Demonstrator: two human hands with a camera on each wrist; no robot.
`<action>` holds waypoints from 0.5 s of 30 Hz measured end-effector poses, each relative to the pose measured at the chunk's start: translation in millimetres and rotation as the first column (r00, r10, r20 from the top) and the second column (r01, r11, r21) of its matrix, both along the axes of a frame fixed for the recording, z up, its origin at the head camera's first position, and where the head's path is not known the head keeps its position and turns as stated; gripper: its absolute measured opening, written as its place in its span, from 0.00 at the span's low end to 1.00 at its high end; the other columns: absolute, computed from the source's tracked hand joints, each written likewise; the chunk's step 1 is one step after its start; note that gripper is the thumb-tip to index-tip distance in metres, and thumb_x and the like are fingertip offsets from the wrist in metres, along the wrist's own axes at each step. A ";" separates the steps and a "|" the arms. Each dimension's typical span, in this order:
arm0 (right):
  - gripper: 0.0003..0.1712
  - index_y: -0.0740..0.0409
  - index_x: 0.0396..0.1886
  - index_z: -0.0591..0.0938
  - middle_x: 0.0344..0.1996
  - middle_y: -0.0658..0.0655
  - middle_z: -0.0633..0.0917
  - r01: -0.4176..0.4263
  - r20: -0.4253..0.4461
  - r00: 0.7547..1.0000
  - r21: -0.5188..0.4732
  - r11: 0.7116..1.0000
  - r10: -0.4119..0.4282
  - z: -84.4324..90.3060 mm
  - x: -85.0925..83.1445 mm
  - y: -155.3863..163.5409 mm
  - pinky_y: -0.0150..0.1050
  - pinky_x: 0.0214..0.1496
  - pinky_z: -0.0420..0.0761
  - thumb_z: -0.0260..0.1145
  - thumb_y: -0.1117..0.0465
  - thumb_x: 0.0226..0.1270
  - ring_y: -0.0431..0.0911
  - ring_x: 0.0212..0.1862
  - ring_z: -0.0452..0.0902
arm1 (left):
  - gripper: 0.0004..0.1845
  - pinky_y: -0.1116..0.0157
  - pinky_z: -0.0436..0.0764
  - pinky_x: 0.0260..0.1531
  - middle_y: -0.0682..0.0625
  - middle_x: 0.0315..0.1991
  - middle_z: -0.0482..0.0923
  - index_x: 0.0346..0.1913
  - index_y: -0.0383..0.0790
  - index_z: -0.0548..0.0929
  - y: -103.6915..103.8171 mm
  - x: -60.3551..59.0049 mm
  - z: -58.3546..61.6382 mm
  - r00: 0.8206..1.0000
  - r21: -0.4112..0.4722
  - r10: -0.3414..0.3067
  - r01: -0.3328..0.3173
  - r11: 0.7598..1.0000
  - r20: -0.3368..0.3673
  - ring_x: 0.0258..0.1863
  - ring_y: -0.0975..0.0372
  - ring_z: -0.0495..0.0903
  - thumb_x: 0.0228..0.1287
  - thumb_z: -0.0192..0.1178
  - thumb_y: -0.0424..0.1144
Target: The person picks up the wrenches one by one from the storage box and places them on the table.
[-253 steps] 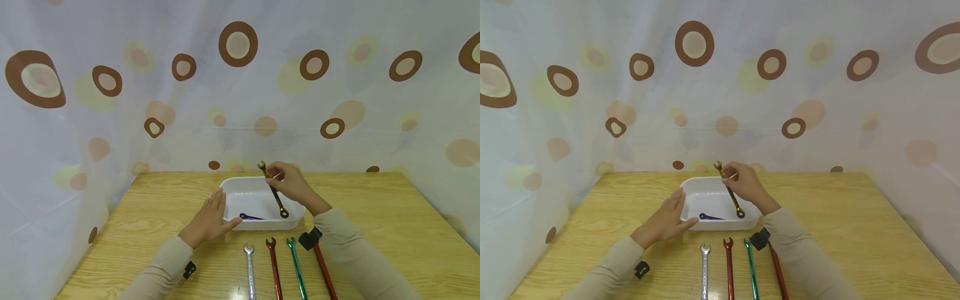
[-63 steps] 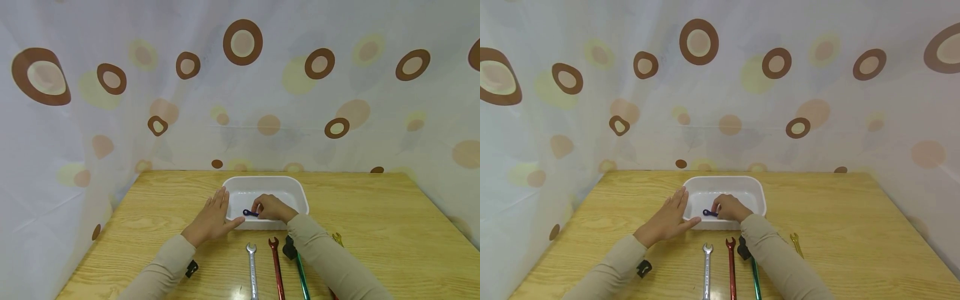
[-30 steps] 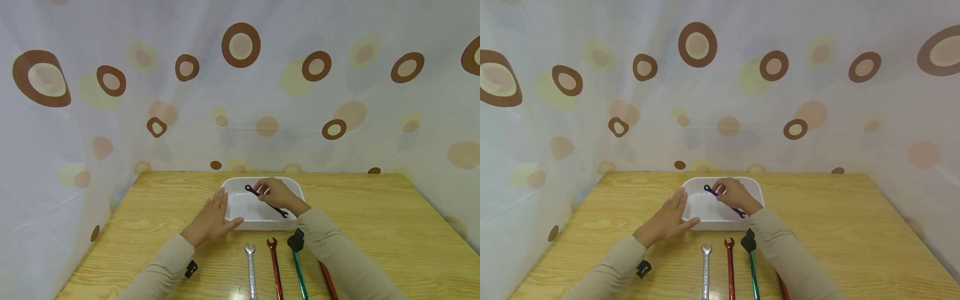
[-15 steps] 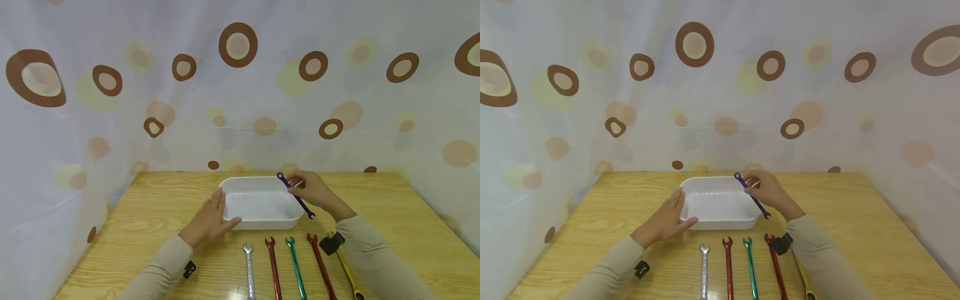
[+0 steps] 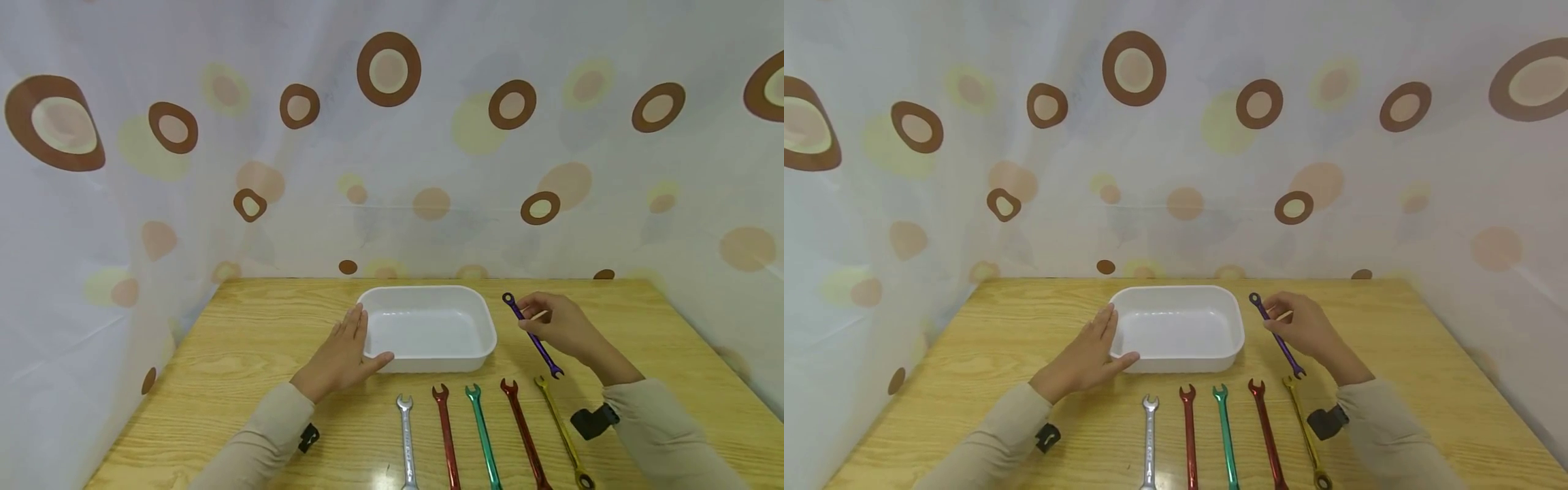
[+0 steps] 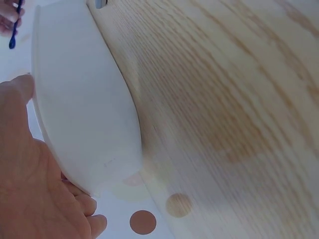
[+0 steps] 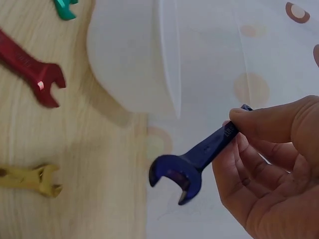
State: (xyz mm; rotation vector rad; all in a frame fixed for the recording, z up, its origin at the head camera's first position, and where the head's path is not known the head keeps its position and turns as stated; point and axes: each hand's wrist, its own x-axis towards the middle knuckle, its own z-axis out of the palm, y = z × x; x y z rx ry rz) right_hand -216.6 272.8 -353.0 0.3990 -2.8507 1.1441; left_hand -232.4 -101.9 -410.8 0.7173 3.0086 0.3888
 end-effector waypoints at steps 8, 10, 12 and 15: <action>0.18 0.69 0.53 0.77 0.38 0.60 0.79 0.026 0.053 0.998 0.043 0.999 -0.028 -16.4 20.8 21.9 0.35 0.31 0.80 0.64 0.65 0.66 0.47 0.37 0.79 | 0.54 0.50 0.48 0.72 0.37 0.76 0.36 0.74 0.27 0.45 0.3 -0.7 -1.6 1.000 -0.001 -0.004 0.004 1.000 0.012 0.75 0.48 0.39 0.65 0.39 0.72; 0.18 0.70 0.52 0.76 0.38 0.60 0.79 0.027 0.075 0.997 0.045 0.999 -0.030 -21.0 26.2 28.0 0.35 0.31 0.81 0.64 0.65 0.66 0.47 0.36 0.79 | 0.54 0.50 0.47 0.72 0.38 0.76 0.35 0.74 0.28 0.45 0.2 -0.7 -2.1 1.000 -0.002 -0.003 0.003 1.000 0.015 0.75 0.48 0.39 0.64 0.39 0.73; 0.18 0.71 0.52 0.76 0.37 0.59 0.79 0.026 0.093 0.995 0.050 0.998 -0.030 -25.3 31.2 34.0 0.36 0.31 0.81 0.64 0.65 0.66 0.46 0.36 0.79 | 0.54 0.50 0.47 0.72 0.38 0.76 0.35 0.74 0.28 0.45 0.1 -0.7 -2.4 1.000 -0.003 -0.002 0.002 1.000 0.016 0.76 0.48 0.39 0.64 0.39 0.73; 0.19 0.72 0.52 0.76 0.36 0.59 0.79 0.026 0.124 0.992 0.051 0.998 -0.032 -31.7 37.5 43.6 0.36 0.30 0.82 0.64 0.65 0.66 0.46 0.35 0.79 | 0.54 0.50 0.48 0.72 0.38 0.76 0.36 0.74 0.28 0.45 0.4 -0.2 -1.8 1.000 0.000 -0.004 0.004 1.000 0.015 0.75 0.48 0.39 0.64 0.39 0.73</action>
